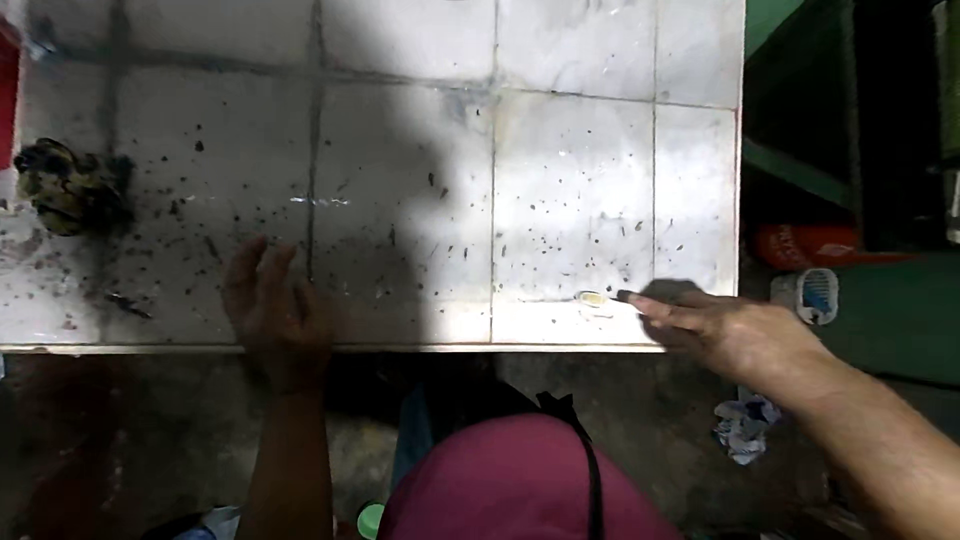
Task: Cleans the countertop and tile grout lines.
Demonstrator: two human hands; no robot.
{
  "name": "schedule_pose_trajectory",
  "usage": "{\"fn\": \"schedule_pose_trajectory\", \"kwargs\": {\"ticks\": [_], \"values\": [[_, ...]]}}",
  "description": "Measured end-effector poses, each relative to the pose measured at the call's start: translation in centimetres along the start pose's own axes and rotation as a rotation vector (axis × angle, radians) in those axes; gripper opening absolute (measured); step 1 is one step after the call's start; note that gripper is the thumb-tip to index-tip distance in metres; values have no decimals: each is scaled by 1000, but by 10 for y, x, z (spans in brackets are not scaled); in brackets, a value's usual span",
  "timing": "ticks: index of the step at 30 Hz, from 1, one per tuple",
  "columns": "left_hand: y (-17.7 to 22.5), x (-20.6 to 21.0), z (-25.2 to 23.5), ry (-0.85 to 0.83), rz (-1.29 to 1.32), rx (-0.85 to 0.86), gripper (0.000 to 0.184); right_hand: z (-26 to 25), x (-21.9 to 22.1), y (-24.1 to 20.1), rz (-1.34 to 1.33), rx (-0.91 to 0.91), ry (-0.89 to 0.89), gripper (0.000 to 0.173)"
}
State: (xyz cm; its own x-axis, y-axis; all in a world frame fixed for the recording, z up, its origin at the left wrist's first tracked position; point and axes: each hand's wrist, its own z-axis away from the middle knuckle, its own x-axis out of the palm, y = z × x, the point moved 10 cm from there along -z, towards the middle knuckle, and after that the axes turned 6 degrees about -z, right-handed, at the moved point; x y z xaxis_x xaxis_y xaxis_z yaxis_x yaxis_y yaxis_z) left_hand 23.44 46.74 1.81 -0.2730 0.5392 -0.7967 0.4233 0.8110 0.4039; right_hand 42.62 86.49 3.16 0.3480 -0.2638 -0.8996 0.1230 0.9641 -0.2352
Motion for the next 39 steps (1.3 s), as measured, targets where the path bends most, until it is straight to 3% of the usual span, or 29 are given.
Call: {"fn": "schedule_pose_trajectory", "kwargs": {"ticks": [4, 9, 13, 15, 20, 23, 27, 31, 34, 39], "values": [[-3, 0, 0, -21, 9, -20, 35, -33, 7, -37, -71, -138, -18, 54], [-2, 1, 1, 9, -4, -7, 34, -7, -4, 14, 49, -1, -68, 53], [-3, 1, 0, -7, -15, -47, 34, -33, 1, -34, 26, -152, -4, 50], [-5, 2, 0, -29, -8, -55, 35, -34, 3, -31, 7, -187, -9, 54], [-3, 2, -1, -41, -41, -46, 35, 11, -18, 35, 22, 53, 19, 45], [-2, 3, -2, -60, -59, -39, 36, 32, -10, 21, -148, 86, 146, 43], [-5, 5, -3, -43, -97, -58, 35, 38, 25, -6, -247, 93, 149, 63], [-4, 8, -2, -96, -151, -55, 37, -1, 6, 21, -132, 249, 130, 47], [-5, 7, -1, -81, -130, -63, 37, -18, 0, 33, -142, 369, 70, 48], [-8, 8, 0, -62, -117, -52, 35, 53, 42, 7, -178, 353, 69, 58]]}}
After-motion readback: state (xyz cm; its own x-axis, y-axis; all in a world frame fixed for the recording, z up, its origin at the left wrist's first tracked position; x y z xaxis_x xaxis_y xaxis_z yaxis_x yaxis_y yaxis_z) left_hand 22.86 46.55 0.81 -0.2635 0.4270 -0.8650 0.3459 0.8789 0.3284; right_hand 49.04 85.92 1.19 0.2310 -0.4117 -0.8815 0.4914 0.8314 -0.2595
